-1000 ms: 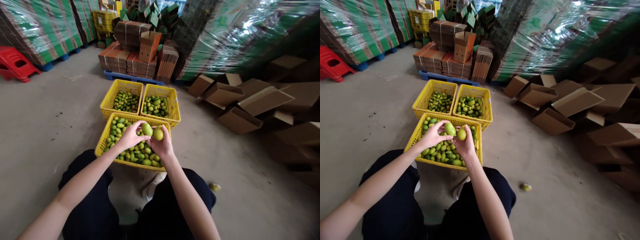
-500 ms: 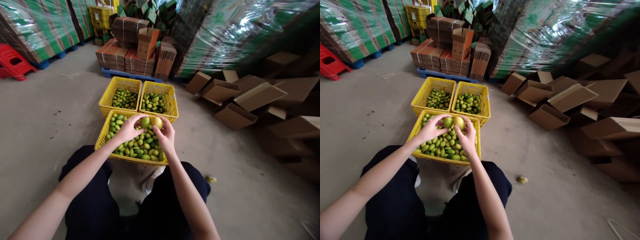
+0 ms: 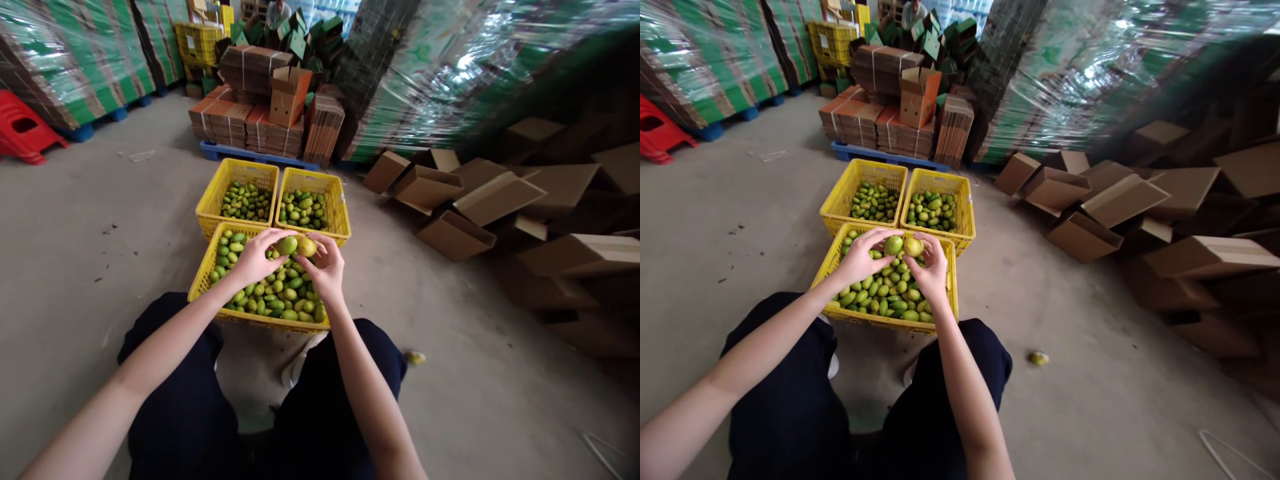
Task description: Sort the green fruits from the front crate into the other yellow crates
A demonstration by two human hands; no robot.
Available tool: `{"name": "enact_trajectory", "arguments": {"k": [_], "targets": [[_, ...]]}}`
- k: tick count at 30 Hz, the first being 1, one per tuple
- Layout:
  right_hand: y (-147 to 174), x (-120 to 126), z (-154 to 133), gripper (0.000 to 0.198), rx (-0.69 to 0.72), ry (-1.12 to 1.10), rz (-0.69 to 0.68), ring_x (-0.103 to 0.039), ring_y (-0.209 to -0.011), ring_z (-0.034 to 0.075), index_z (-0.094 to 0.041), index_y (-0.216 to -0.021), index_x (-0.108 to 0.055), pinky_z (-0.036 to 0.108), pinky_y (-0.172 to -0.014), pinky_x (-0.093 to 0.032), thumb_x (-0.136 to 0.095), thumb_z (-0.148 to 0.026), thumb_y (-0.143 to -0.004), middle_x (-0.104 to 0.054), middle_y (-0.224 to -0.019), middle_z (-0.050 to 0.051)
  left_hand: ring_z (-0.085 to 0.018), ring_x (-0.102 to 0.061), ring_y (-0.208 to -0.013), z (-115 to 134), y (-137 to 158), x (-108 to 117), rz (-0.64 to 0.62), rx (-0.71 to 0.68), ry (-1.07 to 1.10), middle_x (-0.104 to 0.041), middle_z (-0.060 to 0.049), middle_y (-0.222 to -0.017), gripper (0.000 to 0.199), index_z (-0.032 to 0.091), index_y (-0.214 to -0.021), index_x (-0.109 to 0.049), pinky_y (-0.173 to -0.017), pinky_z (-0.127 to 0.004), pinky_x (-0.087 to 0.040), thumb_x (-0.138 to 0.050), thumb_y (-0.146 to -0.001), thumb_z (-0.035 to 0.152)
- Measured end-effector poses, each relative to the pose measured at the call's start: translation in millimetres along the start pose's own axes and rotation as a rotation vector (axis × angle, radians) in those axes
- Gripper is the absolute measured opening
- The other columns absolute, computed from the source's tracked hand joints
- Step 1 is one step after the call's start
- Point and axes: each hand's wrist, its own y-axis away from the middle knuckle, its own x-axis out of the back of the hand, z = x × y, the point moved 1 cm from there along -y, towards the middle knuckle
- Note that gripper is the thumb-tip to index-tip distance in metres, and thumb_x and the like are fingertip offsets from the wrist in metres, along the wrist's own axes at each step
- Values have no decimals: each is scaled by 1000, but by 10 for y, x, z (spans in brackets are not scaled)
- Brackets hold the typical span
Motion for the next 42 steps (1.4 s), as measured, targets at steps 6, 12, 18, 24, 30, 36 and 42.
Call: {"name": "enact_trajectory", "arguments": {"k": [6,12,18,24,30,36,42], "targets": [[-54,-13,-37,39,-330,-113,-10,-63,-71,13,-25,-94,-64,25,-63,-53,-85,-37,-63,-67,-82,-4,-15,-65,-63,-39,-11,82,-88,582,573,-73,-7,-87,38,13,-102,-71,-64,-27,-52,-82,-67,21],[-53,-51,70,44,-712,-269,-102,-58,-46,14,-21,-82,-63,25,-42,-46,-73,-62,-69,-63,-58,-2,-15,-67,-63,-141,39,85,-163,768,732,-71,-7,-75,32,13,-87,-63,-68,-26,-53,-78,-73,38],[-50,2,93,43,-585,-213,-3,-62,-58,14,-23,-87,-59,26,-51,-51,-79,-54,-65,-66,-73,-2,-16,-69,-77,-173,18,66,-75,620,626,-71,-6,-93,51,17,-105,-60,-78,-30,-55,-85,-63,31],[3,4,74,40,-95,190,107,-62,-101,21,-26,-96,-60,35,-83,-53,-83,-32,-63,-65,-105,3,-19,-68,-92,-158,-5,10,68,291,276,-69,-8,-104,52,18,-101,-58,-87,-33,-54,-86,-57,19],[28,-27,79,39,-22,201,101,-64,-100,22,-26,-99,-57,38,-85,-51,-80,-31,-68,-68,-108,4,-21,-67,-103,-130,24,-60,57,228,322,-68,-9,-112,42,19,-99,-57,-98,-37,-51,-79,-64,16],[-8,-78,107,35,-167,75,173,-62,-102,21,-26,-103,-64,34,-85,-51,-78,-34,-71,-66,-112,5,-19,-62,-114,-72,48,-154,192,432,558,-60,-7,-134,42,20,-113,-68,-100,-26,-48,-77,-71,16],[9,-238,217,32,-449,-226,148,-63,-92,19,-24,-100,-70,29,-79,-50,-72,-41,-73,-72,-98,1,-15,-65,-107,-164,-34,-196,408,698,848,-70,-6,-115,18,19,-104,-70,-83,-19,-52,-59,-90,17]]}}
